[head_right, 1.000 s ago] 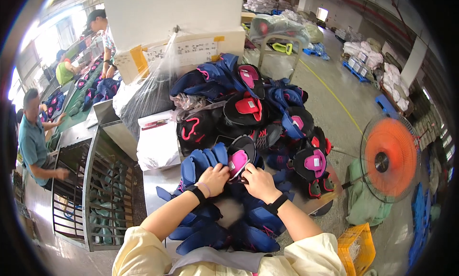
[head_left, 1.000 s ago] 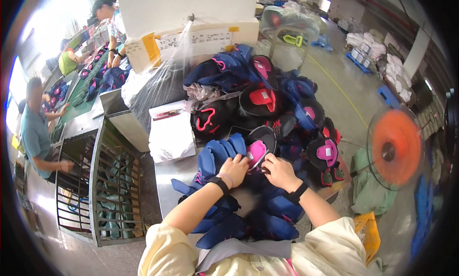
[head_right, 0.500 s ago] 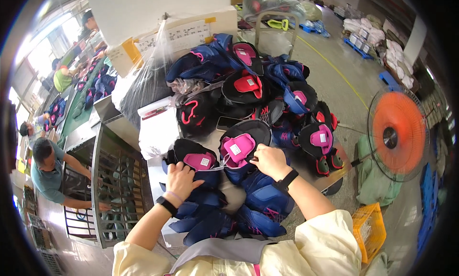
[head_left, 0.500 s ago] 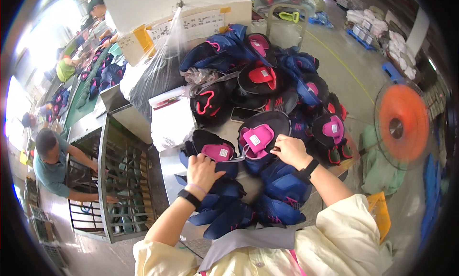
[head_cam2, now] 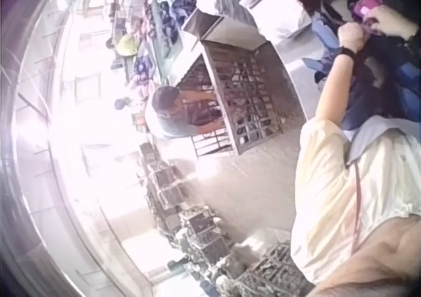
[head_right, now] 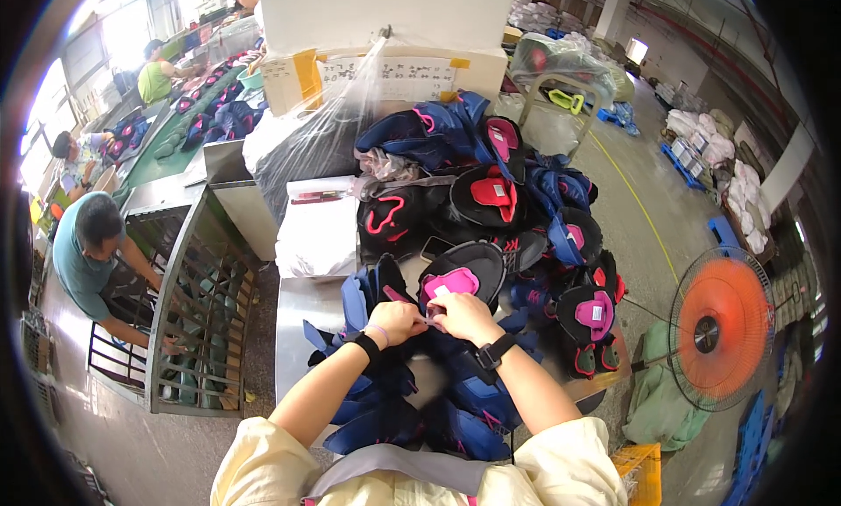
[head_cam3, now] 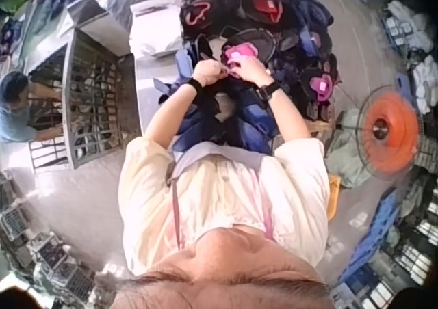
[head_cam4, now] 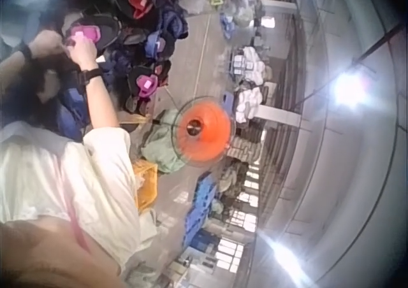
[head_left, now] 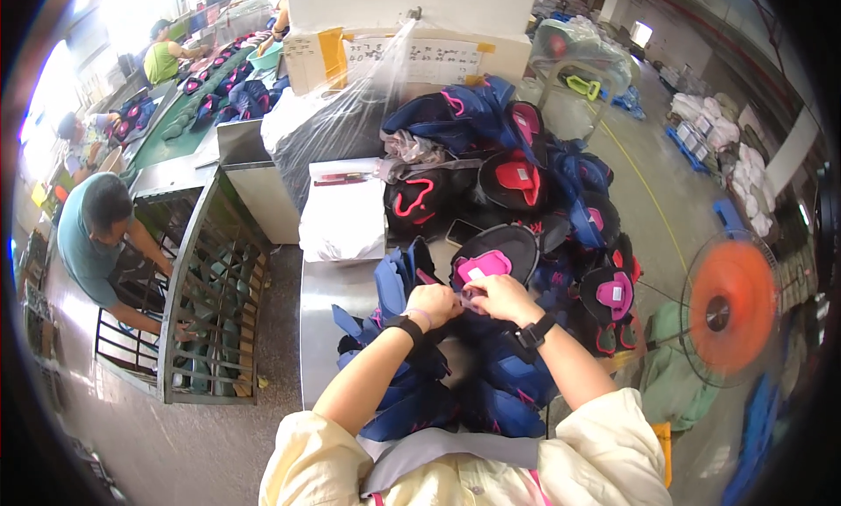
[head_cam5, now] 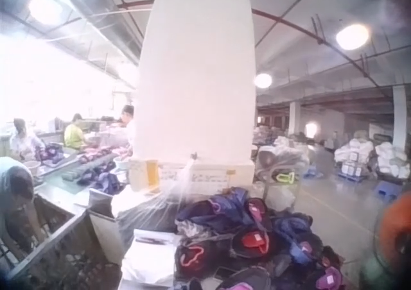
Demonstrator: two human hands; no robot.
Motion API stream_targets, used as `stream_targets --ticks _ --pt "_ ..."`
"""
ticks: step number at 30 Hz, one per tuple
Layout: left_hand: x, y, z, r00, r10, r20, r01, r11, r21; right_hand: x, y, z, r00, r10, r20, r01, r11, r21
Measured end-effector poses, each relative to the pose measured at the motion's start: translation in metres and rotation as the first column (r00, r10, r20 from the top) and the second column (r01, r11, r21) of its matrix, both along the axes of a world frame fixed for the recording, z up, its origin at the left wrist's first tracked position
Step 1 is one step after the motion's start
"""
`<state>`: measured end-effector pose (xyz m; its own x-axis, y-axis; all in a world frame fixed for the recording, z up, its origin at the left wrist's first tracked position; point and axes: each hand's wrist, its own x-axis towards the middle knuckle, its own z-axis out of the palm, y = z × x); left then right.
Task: The recorder collects a bundle of shoe upper components from a large storage bag and transports them to a processing line to be placed on a conveyor.
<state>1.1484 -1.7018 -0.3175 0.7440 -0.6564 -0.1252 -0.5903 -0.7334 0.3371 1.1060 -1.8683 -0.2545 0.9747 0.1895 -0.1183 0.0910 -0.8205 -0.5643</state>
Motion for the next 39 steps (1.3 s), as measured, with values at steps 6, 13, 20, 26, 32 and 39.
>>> stream_targets --ticks 6,13,20,26,32,39 --pt "-0.004 0.0 0.002 0.998 0.003 0.059 0.003 0.994 -0.108 0.015 0.003 -0.015 0.993 0.073 -0.087 -0.081 0.993 -0.091" --pt "-0.003 -0.003 0.015 1.0 -0.029 0.004 0.03 0.998 -0.06 -0.008 0.008 -0.006 0.952 -0.277 -0.126 0.304 0.882 0.36" --pt "0.005 -0.007 0.01 0.979 -0.195 -0.053 0.188 0.976 -0.114 -0.051 0.005 0.052 0.965 -0.25 -0.076 0.161 0.34 0.926" --pt "0.002 -0.013 0.009 0.98 -0.198 0.002 0.195 0.96 -0.199 -0.022 0.009 0.008 0.962 -0.269 -0.054 0.176 0.454 0.873" --pt "0.019 0.012 0.011 0.904 -0.024 -0.427 -0.246 0.788 -0.564 -0.005 0.0 -0.024 0.985 -0.111 -0.129 0.122 0.989 0.085" --pt "0.034 0.052 0.005 0.998 0.048 0.048 -0.027 0.93 -0.367 0.0 -0.002 -0.027 0.933 -0.285 0.22 0.343 0.887 -0.308"
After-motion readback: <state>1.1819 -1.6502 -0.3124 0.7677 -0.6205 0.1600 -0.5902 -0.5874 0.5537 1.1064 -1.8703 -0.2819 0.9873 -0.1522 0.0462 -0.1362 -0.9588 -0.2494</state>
